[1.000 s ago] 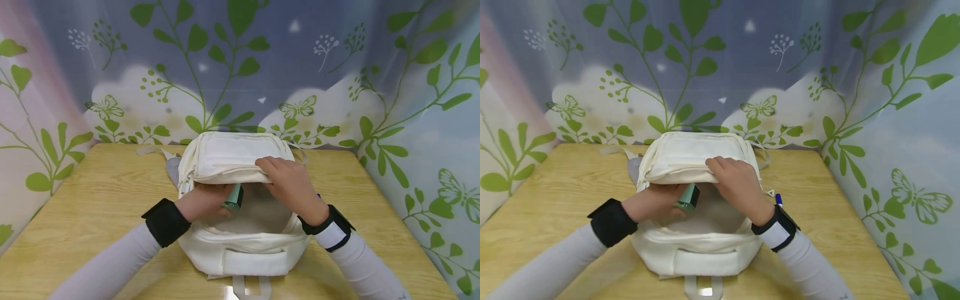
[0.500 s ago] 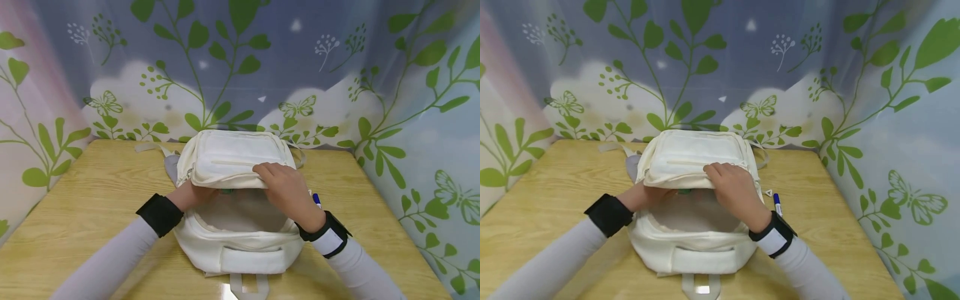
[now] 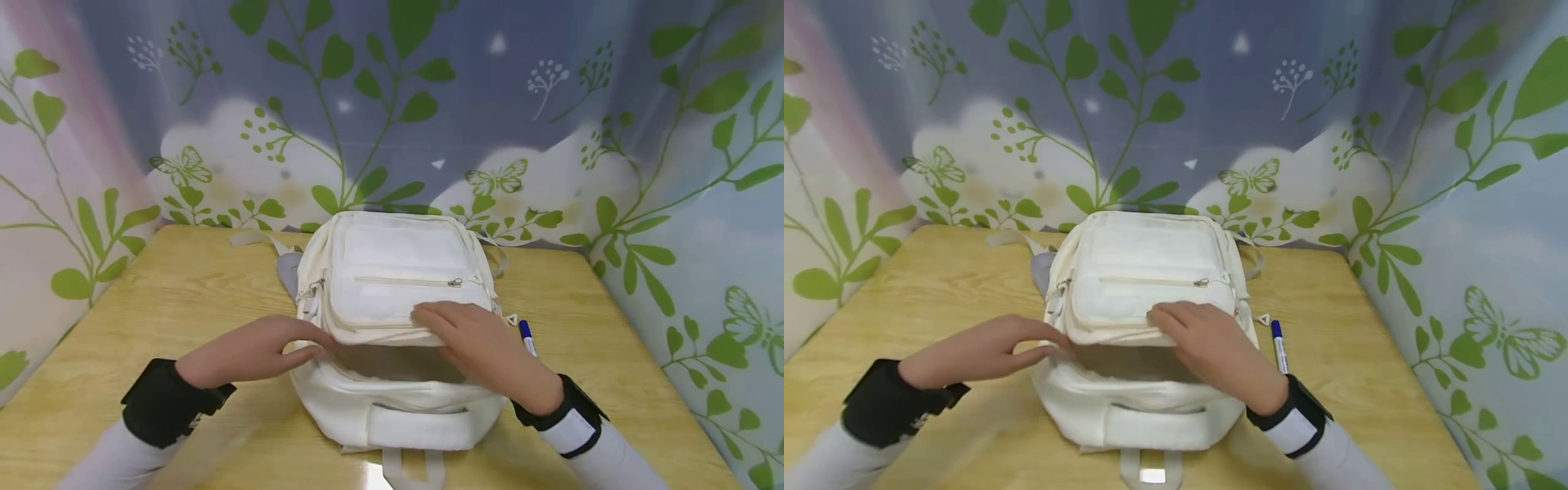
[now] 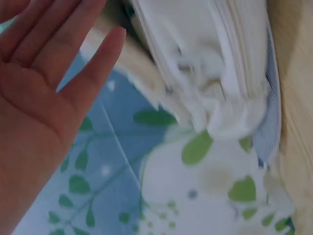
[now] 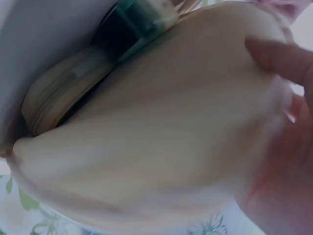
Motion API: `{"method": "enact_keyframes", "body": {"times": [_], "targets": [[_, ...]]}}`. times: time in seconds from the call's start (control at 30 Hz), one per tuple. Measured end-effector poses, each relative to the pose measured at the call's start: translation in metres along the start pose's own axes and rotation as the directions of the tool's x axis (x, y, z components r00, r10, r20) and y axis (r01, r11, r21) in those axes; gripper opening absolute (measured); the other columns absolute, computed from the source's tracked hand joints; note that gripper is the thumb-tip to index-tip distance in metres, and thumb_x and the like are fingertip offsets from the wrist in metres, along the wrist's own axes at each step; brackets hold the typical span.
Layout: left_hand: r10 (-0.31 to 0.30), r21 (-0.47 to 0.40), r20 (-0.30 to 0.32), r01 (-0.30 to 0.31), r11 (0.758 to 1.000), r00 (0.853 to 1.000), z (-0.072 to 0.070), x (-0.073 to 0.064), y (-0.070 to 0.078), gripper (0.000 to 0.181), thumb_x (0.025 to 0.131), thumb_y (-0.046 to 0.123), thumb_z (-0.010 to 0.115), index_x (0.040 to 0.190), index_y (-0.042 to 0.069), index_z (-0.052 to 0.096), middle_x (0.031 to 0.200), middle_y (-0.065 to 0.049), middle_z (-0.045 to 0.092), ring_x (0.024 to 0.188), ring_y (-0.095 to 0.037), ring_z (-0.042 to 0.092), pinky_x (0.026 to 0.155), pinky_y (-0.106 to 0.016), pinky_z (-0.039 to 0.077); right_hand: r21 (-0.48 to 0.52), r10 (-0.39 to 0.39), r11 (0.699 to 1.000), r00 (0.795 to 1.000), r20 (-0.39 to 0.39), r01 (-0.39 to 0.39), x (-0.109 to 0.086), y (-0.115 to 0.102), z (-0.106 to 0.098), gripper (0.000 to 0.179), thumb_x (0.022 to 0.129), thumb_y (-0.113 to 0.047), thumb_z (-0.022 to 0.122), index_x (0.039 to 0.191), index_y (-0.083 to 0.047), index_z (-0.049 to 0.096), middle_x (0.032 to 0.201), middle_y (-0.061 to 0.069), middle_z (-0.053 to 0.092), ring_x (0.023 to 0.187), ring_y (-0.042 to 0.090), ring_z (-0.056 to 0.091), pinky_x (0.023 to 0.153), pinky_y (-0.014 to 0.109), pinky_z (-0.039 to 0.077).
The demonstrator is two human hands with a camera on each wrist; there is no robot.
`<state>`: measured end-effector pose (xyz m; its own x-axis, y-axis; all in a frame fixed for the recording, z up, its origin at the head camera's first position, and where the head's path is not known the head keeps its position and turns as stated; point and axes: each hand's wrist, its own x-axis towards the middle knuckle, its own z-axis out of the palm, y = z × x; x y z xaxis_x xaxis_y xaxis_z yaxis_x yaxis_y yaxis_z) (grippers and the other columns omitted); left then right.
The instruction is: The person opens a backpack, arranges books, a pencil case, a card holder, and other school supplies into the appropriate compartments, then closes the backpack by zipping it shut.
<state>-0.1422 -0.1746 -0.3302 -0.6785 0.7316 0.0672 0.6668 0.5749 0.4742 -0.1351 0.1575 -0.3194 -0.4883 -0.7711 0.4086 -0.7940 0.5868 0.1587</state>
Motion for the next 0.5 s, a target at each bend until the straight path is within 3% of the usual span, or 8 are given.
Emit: {"method": "enact_keyframes", "body": {"times": [0.07,0.13,0.27,0.37,0.5], "targets": [[-0.063,0.022,-0.068,0.065,0.998,0.996,-0.003,-0.006,-0.003,0.021,0.097,0.018,0.051,0.111,0.018,0.066,0.1,0.007,0.067,0.087,-0.004,0.061,0.075,-0.027,0.049,0.072,-0.06,0.996,0.997,0.04,0.057,-0.009,-0.007,-0.001,0.055,0.077,-0.013,0.076,0.127,-0.012,0.053,0.128,0.003,0.057,0.111,0.018,0.058,0.087,0.032,0.05],[-0.112,0.031,-0.166,0.119,0.992,0.98,-0.004,-0.007,-0.009,0.019,0.096,0.016,0.051,0.108,0.016,0.066,0.094,0.005,0.067,0.077,-0.003,0.057,0.069,-0.026,0.047,0.126,-0.115,0.987,0.99,0.08,0.104,-0.018,-0.016,-0.002,0.048,0.081,-0.014,0.072,0.126,-0.012,0.055,0.129,0.002,0.056,0.114,0.018,0.057,0.089,0.031,0.05],[-0.204,0.005,-0.33,0.218,0.976,0.921,-0.002,0.005,-0.025,0.02,0.096,0.014,0.052,0.111,0.01,0.063,0.102,-0.004,0.066,0.084,-0.012,0.059,0.073,-0.033,0.048,0.184,-0.182,0.972,0.962,0.202,0.145,-0.027,-0.028,-0.008,0.041,0.087,-0.02,0.066,0.125,-0.013,0.056,0.132,0.002,0.055,0.122,0.022,0.053,0.094,0.033,0.048],[-0.248,0.017,-0.365,0.273,0.962,0.897,0.002,0.02,-0.038,0.027,0.095,0.015,0.052,0.119,0.005,0.058,0.112,-0.011,0.063,0.096,-0.023,0.061,0.08,-0.041,0.049,0.256,-0.182,0.961,0.934,0.306,0.104,-0.023,-0.026,-0.014,0.038,0.093,-0.026,0.057,0.129,-0.014,0.053,0.135,0.002,0.052,0.125,0.022,0.05,0.096,0.035,0.046],[-0.267,0.119,-0.374,0.331,0.936,0.888,0.009,0.041,-0.051,0.032,0.093,0.016,0.057,0.121,0.001,0.057,0.114,-0.016,0.063,0.097,-0.029,0.061,0.08,-0.042,0.049,0.325,-0.116,0.946,0.917,0.381,-0.015,0.0,-0.007,-0.02,0.039,0.097,-0.027,0.05,0.133,-0.013,0.049,0.139,0.004,0.049,0.122,0.02,0.052,0.096,0.037,0.046]]}}
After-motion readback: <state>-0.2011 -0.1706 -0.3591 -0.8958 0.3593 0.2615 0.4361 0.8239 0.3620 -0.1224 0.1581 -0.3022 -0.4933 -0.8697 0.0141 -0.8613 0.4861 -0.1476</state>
